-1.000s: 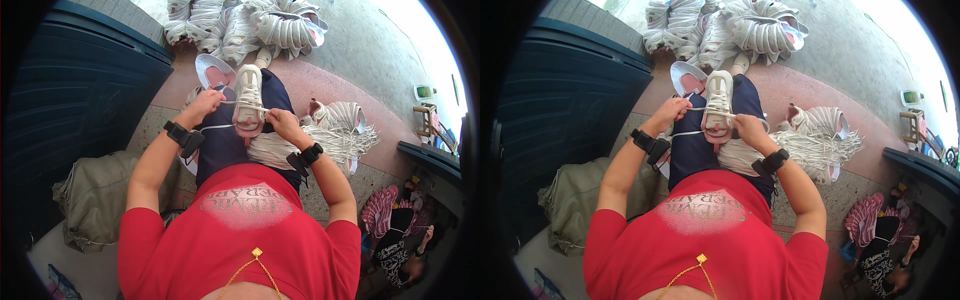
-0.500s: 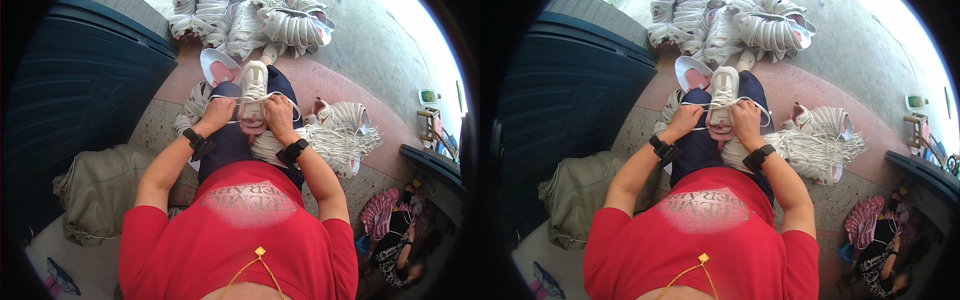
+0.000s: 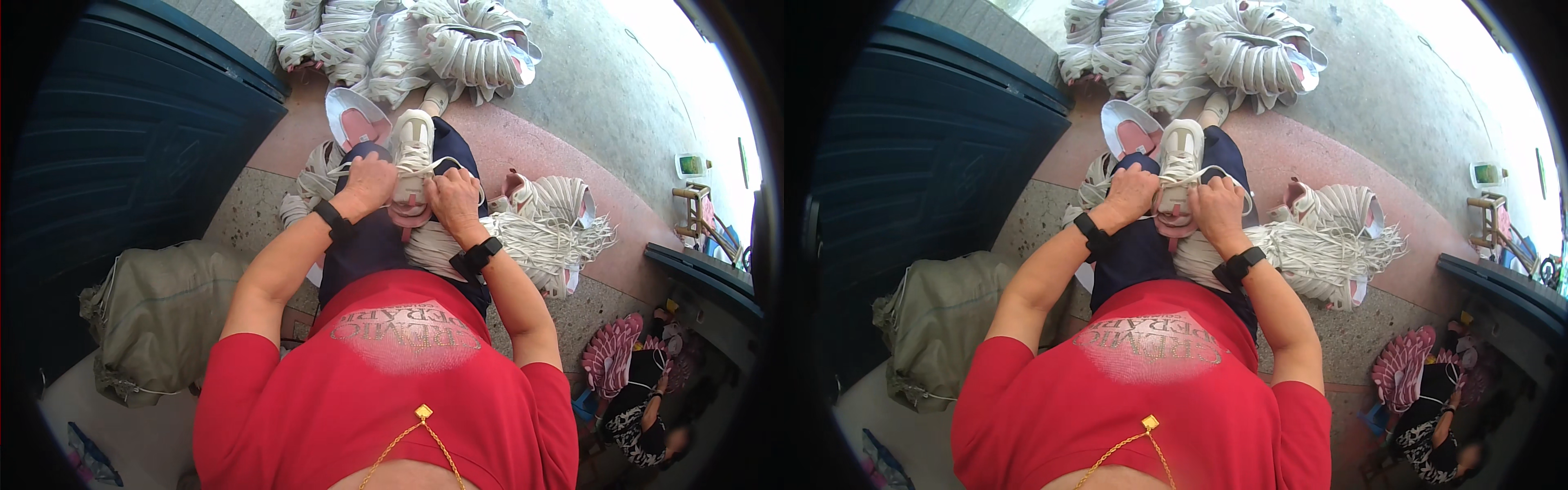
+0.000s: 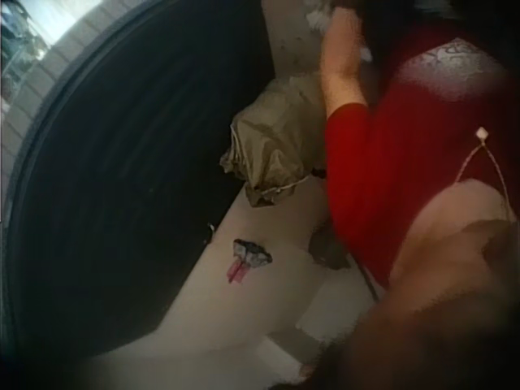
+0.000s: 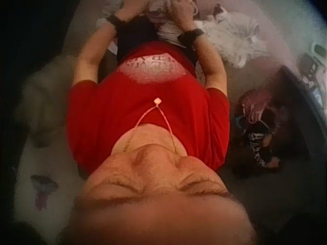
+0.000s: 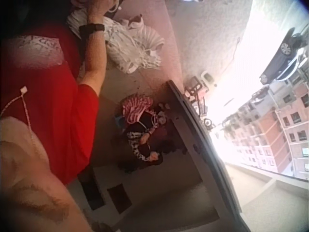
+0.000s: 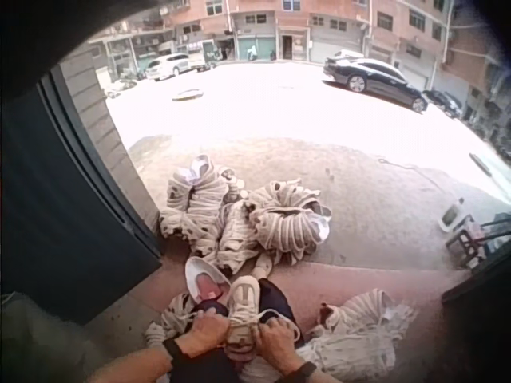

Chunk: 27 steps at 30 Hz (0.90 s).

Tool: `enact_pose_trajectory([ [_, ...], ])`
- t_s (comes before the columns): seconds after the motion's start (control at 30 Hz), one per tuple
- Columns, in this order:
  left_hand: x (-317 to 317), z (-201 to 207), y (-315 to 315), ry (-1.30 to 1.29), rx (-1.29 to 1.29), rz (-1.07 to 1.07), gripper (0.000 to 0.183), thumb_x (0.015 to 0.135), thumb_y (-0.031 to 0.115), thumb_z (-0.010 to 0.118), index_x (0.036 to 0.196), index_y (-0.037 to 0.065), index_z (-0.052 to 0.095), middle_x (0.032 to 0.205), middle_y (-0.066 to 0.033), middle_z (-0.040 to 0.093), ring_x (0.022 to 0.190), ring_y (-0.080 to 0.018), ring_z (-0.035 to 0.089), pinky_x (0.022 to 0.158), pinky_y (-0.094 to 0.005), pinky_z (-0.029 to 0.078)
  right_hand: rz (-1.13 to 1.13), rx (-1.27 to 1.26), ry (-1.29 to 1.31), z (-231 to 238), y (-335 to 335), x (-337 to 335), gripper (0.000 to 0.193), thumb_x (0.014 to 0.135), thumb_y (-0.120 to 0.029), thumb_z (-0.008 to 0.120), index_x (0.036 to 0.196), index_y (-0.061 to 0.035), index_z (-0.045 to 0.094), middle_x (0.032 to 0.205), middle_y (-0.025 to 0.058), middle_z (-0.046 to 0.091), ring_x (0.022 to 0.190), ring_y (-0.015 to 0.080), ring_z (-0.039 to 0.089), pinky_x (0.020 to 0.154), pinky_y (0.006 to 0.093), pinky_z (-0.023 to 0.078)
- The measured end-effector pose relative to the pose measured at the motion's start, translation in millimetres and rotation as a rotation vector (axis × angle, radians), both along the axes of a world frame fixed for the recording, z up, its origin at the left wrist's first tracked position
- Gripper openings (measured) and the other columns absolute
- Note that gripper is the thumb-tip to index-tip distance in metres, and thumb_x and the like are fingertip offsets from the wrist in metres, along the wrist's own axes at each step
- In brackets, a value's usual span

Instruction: Organizing shoe uppers and tying laces as part of a manufacturing process.

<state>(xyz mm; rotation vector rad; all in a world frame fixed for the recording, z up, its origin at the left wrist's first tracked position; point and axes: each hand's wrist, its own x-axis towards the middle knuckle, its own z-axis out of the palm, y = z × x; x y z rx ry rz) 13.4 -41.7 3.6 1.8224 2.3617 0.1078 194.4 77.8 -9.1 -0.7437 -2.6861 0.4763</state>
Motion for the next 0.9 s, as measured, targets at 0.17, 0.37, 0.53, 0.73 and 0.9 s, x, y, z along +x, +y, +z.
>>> enact_pose_trajectory([
  [0.17, 28, 24, -11, 0.047, 0.129, 0.154, 0.028, 0.082, 0.035, 0.073, 0.082, 0.007, 0.070, 0.086, -0.0059, 0.067, 0.093, -0.0276, 0.057, 0.078, -0.0448, 0.041, 0.043, 0.023, -0.108, 10, -6, 5, 0.024, 0.083, -0.032, 0.070, 0.087, -0.0081, 0.072, 0.086, 0.0067, 0.063, 0.091, 0.0265, 0.057, 0.079, 0.0438, 0.038],
  [0.37, 7, -10, -28, -0.040, 0.203, 0.208, 0.011, 0.080, 0.022, 0.066, 0.081, 0.012, 0.071, 0.085, -0.0033, 0.068, 0.092, -0.0266, 0.058, 0.072, -0.0445, 0.041, 0.048, -0.064, -0.030, -13, 17, 18, 0.018, 0.087, -0.026, 0.065, 0.082, -0.0112, 0.074, 0.084, 0.0067, 0.067, 0.093, 0.0265, 0.060, 0.082, 0.0449, 0.040],
  [0.53, -3, 4, -21, -0.289, 0.218, 0.174, 0.016, 0.087, 0.021, 0.066, 0.094, 0.008, 0.072, 0.097, -0.0080, 0.071, 0.094, -0.0319, 0.059, 0.084, -0.0445, 0.047, 0.081, -0.156, 0.052, -19, 19, 22, 0.014, 0.088, -0.018, 0.063, 0.097, -0.0099, 0.069, 0.085, 0.0068, 0.067, 0.092, 0.0265, 0.061, 0.080, 0.0410, 0.043],
  [0.73, -43, -10, 12, -0.299, 0.162, 0.164, 0.020, 0.091, 0.016, 0.062, 0.108, 0.007, 0.068, 0.104, -0.0155, 0.068, 0.100, -0.0353, 0.061, 0.086, -0.0463, 0.051, 0.228, 0.179, -0.128, 4, 3, 5, 0.020, 0.082, -0.017, 0.061, 0.101, -0.0116, 0.067, 0.089, 0.0047, 0.064, 0.090, 0.0235, 0.059, 0.079, 0.0377, 0.042],
  [0.9, -40, -10, 20, -0.224, -0.103, -0.044, 0.036, 0.092, 0.015, 0.062, 0.128, 0.015, 0.060, 0.103, -0.0181, 0.067, 0.099, -0.0379, 0.062, 0.087, -0.0485, 0.052, 0.288, 0.235, -0.067, 11, 9, -7, 0.015, 0.083, -0.014, 0.063, 0.096, -0.0094, 0.066, 0.090, 0.0076, 0.064, 0.093, 0.0249, 0.060, 0.084, 0.0384, 0.044],
])
